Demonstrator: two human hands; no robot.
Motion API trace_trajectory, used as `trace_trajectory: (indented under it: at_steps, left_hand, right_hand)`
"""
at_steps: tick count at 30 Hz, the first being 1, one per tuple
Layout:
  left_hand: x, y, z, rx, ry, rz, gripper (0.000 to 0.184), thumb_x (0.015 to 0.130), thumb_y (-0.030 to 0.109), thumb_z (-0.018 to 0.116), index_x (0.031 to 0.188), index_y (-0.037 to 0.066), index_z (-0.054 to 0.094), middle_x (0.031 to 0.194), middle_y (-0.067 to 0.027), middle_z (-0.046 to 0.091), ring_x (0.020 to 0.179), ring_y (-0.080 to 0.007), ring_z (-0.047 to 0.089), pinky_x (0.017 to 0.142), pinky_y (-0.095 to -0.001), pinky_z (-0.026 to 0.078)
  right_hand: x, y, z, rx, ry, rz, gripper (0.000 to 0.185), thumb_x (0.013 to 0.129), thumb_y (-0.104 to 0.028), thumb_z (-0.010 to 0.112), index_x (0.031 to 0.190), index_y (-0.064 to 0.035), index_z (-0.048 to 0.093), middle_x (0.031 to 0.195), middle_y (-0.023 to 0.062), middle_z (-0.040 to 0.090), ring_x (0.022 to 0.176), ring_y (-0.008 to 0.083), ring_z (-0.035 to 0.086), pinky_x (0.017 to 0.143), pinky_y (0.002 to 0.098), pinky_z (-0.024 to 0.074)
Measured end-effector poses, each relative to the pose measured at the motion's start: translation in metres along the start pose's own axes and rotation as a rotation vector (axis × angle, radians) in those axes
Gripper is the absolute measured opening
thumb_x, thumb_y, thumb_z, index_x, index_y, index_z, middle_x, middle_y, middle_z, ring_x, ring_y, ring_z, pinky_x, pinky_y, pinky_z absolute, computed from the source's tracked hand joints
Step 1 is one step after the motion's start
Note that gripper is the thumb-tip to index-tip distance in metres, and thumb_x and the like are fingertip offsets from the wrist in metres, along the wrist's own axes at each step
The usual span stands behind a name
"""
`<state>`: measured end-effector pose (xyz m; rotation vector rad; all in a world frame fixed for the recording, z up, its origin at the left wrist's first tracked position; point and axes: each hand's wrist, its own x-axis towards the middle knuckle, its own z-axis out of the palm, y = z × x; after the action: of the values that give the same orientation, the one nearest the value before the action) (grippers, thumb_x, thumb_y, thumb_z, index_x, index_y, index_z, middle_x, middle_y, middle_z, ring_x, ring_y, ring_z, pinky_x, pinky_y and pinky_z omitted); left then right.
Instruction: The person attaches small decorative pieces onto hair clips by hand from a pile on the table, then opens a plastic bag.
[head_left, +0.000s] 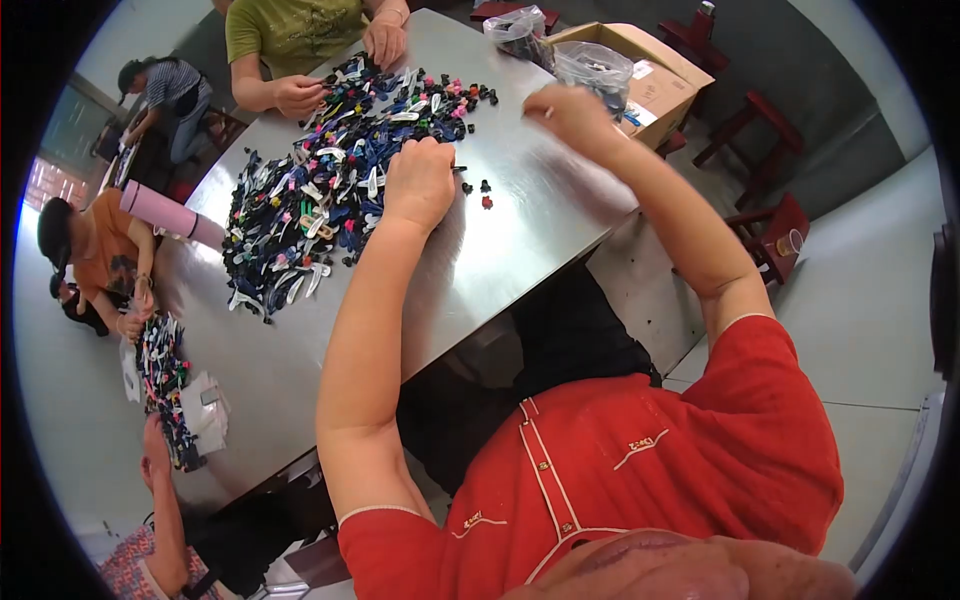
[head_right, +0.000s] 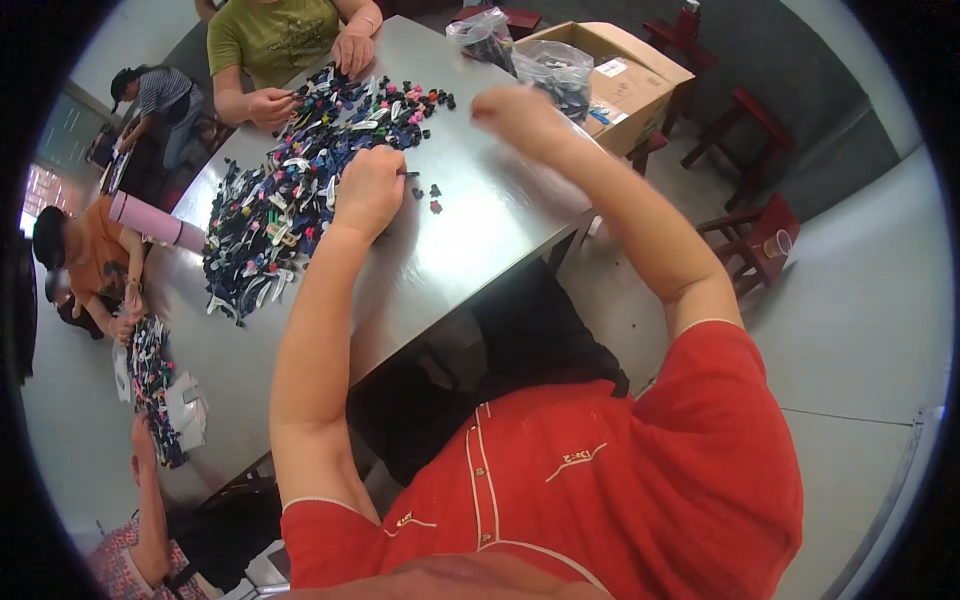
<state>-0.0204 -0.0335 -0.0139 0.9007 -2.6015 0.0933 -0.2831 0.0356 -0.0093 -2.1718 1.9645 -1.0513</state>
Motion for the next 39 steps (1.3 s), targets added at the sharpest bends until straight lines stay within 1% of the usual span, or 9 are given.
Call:
trace_trajectory:
  at_steps: [4, 8, 12, 15, 22, 24, 27, 30, 39]
  left_hand:
    - [-0.009, -0.003, -0.007, 0.017, 0.019, -0.014, 0.012, 0.085, 0.008, 0.059, 0.081, 0.007, 0.070, 0.085, -0.0134, 0.067, 0.087, -0.0343, 0.065, 0.080, -0.0459, 0.053]
    - [-0.014, 0.000, -0.019, -0.039, -0.056, -0.039, 0.010, 0.085, 0.015, 0.065, 0.084, 0.006, 0.071, 0.086, -0.0156, 0.069, 0.088, -0.0360, 0.065, 0.081, -0.0472, 0.052]
    - [-0.021, -0.003, -0.017, -0.539, 0.138, -0.214, 0.015, 0.083, 0.013, 0.070, 0.090, 0.001, 0.073, 0.082, -0.0156, 0.071, 0.076, -0.0291, 0.068, 0.072, -0.0410, 0.053]
    - [-0.023, -0.003, -0.028, -0.946, 0.068, -0.380, 0.017, 0.085, 0.013, 0.073, 0.094, -0.002, 0.072, 0.076, -0.0045, 0.070, 0.065, -0.0094, 0.058, 0.062, -0.0262, 0.047]
    - [-0.040, -0.004, -0.047, -1.159, 0.063, -0.454, 0.019, 0.088, 0.006, 0.072, 0.106, -0.001, 0.072, 0.091, 0.0002, 0.071, 0.079, -0.0054, 0.060, 0.070, -0.0207, 0.047]
    - [-0.047, -0.008, -0.063, -1.188, 0.081, -0.534, 0.024, 0.086, 0.004, 0.068, 0.108, -0.004, 0.072, 0.098, -0.0068, 0.073, 0.086, -0.0106, 0.065, 0.078, -0.0236, 0.051]
    - [-0.050, -0.020, -0.058, -1.153, 0.200, -0.508, 0.024, 0.087, 0.000, 0.067, 0.110, -0.004, 0.070, 0.096, -0.0056, 0.071, 0.086, -0.0100, 0.064, 0.078, -0.0222, 0.050]
    - [-0.047, 0.001, -0.068, -1.273, 0.121, -0.448, 0.028, 0.085, -0.002, 0.068, 0.113, -0.003, 0.067, 0.094, -0.0036, 0.068, 0.084, -0.0094, 0.062, 0.076, -0.0214, 0.050]
    - [-0.039, 0.011, -0.061, -1.202, 0.070, -0.408, 0.034, 0.082, 0.003, 0.074, 0.114, -0.001, 0.062, 0.095, -0.0044, 0.063, 0.083, -0.0100, 0.061, 0.075, -0.0235, 0.052]
  right_hand:
    - [0.037, 0.041, -0.053, -0.349, 0.379, 0.025, 0.019, 0.092, -0.020, 0.062, 0.105, -0.0126, 0.075, 0.108, 0.0119, 0.071, 0.101, 0.0342, 0.067, 0.089, 0.0441, 0.0526]
    - [0.053, 0.058, -0.048, -0.544, 0.208, 0.108, 0.022, 0.093, -0.020, 0.062, 0.108, -0.0124, 0.075, 0.111, 0.0126, 0.071, 0.102, 0.0353, 0.067, 0.089, 0.0438, 0.0531]
    - [0.026, -0.021, 0.003, 0.292, -0.014, -0.227, 0.022, 0.096, -0.011, 0.065, 0.114, -0.0013, 0.071, 0.107, 0.0109, 0.072, 0.091, 0.0211, 0.069, 0.084, 0.0322, 0.0546]
    - [0.011, -0.073, 0.032, 0.380, 0.011, -0.313, 0.020, 0.096, -0.010, 0.065, 0.112, 0.0005, 0.070, 0.101, 0.0085, 0.072, 0.090, 0.0169, 0.067, 0.081, 0.0307, 0.0544]
    - [0.010, -0.092, 0.049, 0.710, -0.207, -0.046, 0.014, 0.096, -0.007, 0.064, 0.104, -0.0005, 0.072, 0.090, 0.0034, 0.070, 0.080, 0.0093, 0.064, 0.073, 0.0245, 0.0527]
    - [0.009, -0.091, 0.048, 0.723, -0.119, 0.025, 0.015, 0.096, -0.010, 0.065, 0.105, 0.0000, 0.072, 0.090, 0.0028, 0.070, 0.079, 0.0090, 0.064, 0.073, 0.0249, 0.0531]
    - [0.007, -0.085, 0.060, 0.808, -0.151, 0.053, 0.016, 0.095, -0.012, 0.067, 0.105, -0.0012, 0.073, 0.089, 0.0025, 0.070, 0.079, 0.0093, 0.065, 0.070, 0.0247, 0.0525]
    - [0.003, -0.102, 0.052, 0.864, -0.300, 0.238, 0.016, 0.094, -0.014, 0.067, 0.104, -0.0036, 0.073, 0.084, 0.0001, 0.069, 0.077, 0.0082, 0.065, 0.065, 0.0238, 0.0505]
    - [-0.010, -0.105, 0.036, 1.102, -0.356, 0.253, 0.018, 0.094, -0.013, 0.066, 0.107, -0.0015, 0.072, 0.088, 0.0043, 0.071, 0.078, 0.0100, 0.067, 0.071, 0.0238, 0.0526]
